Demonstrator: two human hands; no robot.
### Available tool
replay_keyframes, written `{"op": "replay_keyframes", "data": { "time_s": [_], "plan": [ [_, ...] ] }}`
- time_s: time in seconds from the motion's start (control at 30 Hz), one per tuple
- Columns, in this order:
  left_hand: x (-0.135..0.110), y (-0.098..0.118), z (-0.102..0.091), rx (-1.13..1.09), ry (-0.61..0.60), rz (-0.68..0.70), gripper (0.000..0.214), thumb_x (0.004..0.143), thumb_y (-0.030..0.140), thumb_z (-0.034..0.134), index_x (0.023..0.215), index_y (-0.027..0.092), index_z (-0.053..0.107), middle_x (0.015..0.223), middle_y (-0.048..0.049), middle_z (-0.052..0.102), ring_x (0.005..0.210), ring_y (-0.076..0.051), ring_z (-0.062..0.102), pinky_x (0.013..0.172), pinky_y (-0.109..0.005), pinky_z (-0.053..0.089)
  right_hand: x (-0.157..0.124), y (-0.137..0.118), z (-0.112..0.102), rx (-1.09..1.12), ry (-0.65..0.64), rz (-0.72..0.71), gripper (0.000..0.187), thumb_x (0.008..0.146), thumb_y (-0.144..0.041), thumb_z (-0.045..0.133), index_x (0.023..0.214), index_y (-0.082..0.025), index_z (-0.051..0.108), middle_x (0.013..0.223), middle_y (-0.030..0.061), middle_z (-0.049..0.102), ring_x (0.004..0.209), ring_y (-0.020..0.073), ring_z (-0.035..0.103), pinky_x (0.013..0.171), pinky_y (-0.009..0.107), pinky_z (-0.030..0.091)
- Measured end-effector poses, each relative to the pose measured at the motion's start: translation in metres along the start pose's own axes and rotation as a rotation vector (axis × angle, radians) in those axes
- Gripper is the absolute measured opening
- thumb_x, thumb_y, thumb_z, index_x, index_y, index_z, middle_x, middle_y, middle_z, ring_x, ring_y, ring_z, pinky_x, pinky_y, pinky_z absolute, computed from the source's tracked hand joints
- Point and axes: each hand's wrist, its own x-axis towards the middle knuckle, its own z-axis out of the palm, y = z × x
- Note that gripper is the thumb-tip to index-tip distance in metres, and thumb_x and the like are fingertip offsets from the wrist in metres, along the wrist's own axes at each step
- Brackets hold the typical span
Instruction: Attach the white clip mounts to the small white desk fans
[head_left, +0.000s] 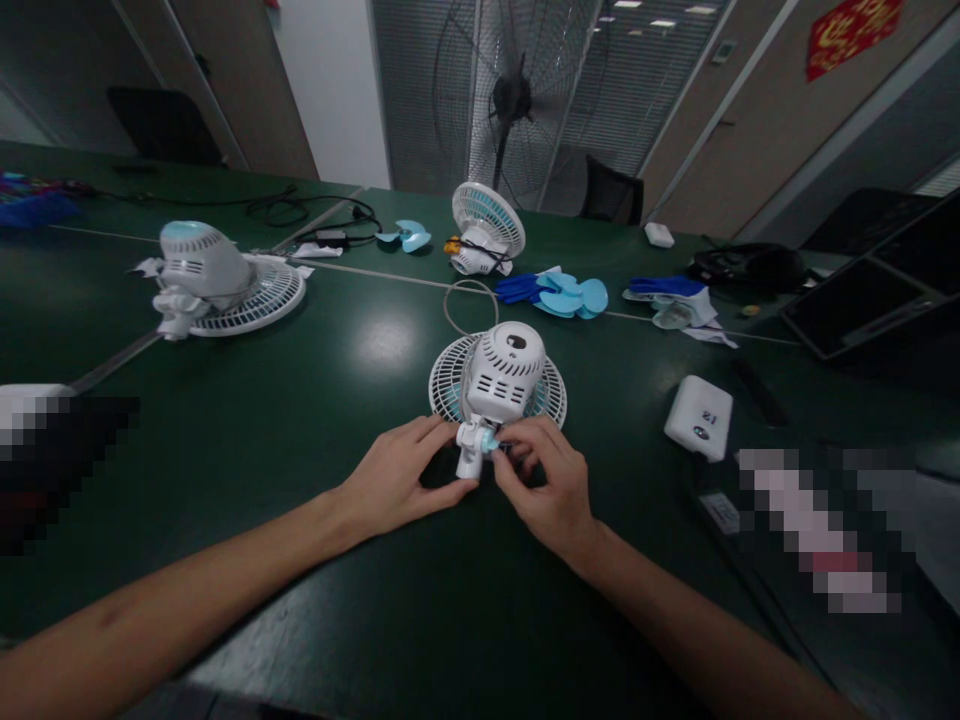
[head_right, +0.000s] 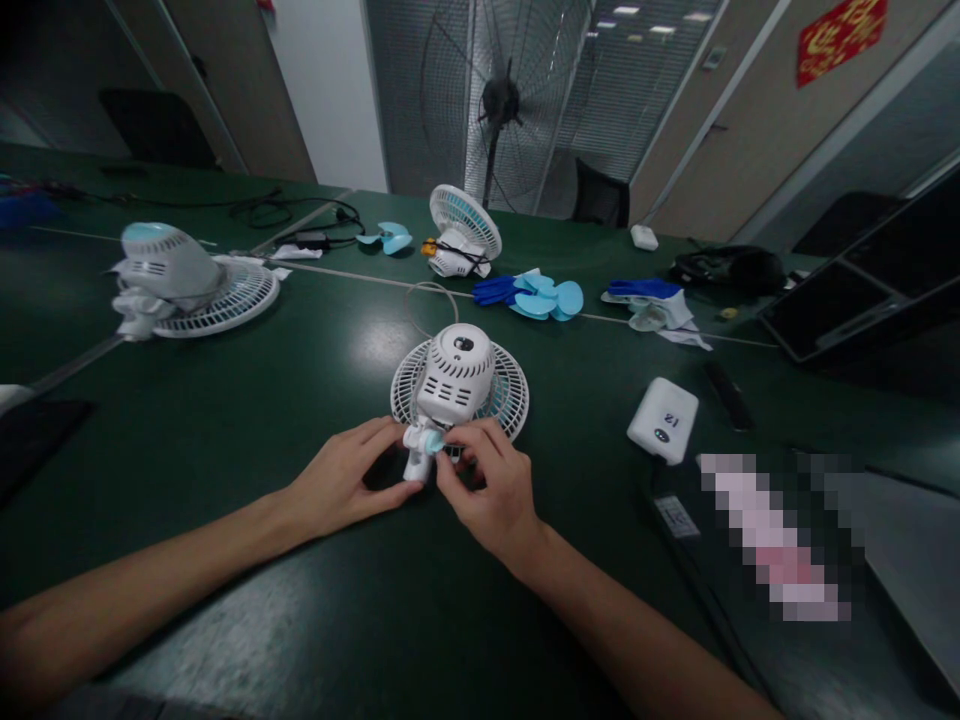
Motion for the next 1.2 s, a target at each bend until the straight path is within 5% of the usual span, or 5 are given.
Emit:
{"op": "replay_keyframes", "data": {
  "time_s": [0.27, 0.37, 0.5, 0.97, 1.2],
  "plan": [
    [0.0001, 0.0026, -0.0013, 0.002, 0.000, -0.023, 0.041, 0.095, 0.049, 0.066, 0.122, 0.019, 0.058, 0.113, -0.0089, 0.068, 0.098, -0.026, 0.066, 0.084, -0.042, 0.057, 0.0017, 0.0035, -0.0002, -0.029, -0.012, -0.032, 0.013, 0.100, -0.021, 0.061, 0.088, -0.021, 0.066, 0.092, 0.0031, 0.063, 0.076, 0.0150, 0.065, 0.061, 0.027, 0.053],
    [0.0001, 0.0022, -0.0011, 0.002, 0.001, -0.015, 0.042, 0.095, 0.050, 0.065, 0.124, 0.020, 0.057, 0.113, -0.0091, 0.068, 0.097, -0.026, 0.066, 0.084, -0.041, 0.057, -0.0005, 0.0025, 0.0001, 0.000, 0.002, -0.023, 0.008, 0.097, -0.015, 0.061, 0.099, -0.021, 0.065, 0.098, 0.0041, 0.063, 0.075, 0.0142, 0.064, 0.059, 0.026, 0.053],
    [-0.0002, 0.0010, -0.0002, 0.004, 0.012, 0.001, 0.044, 0.095, 0.051, 0.066, 0.126, 0.020, 0.056, 0.114, -0.0093, 0.068, 0.097, -0.027, 0.066, 0.082, -0.041, 0.056, -0.0031, 0.0011, 0.0006, 0.001, 0.015, -0.069, 0.028, 0.092, -0.009, 0.061, 0.116, -0.023, 0.063, 0.107, 0.0056, 0.061, 0.075, 0.0132, 0.063, 0.058, 0.025, 0.054],
    [-0.0002, 0.0004, 0.0003, 0.006, 0.008, 0.003, 0.043, 0.095, 0.050, 0.065, 0.125, 0.020, 0.057, 0.113, -0.0093, 0.068, 0.098, -0.027, 0.066, 0.082, -0.042, 0.056, 0.0007, 0.0012, 0.0001, -0.023, 0.037, -0.029, 0.002, 0.096, -0.019, 0.067, 0.096, -0.021, 0.068, 0.096, 0.0026, 0.060, 0.069, 0.0116, 0.063, 0.056, 0.025, 0.052],
    [-0.0002, 0.0018, -0.0009, 0.008, 0.016, -0.001, 0.043, 0.095, 0.051, 0.065, 0.124, 0.020, 0.058, 0.111, -0.0093, 0.069, 0.096, -0.026, 0.066, 0.081, -0.041, 0.057, 0.0001, 0.0017, 0.0006, -0.032, 0.036, -0.050, 0.007, 0.097, -0.015, 0.063, 0.094, -0.020, 0.066, 0.099, 0.0038, 0.059, 0.070, 0.0119, 0.062, 0.058, 0.027, 0.053]
  ]
}}
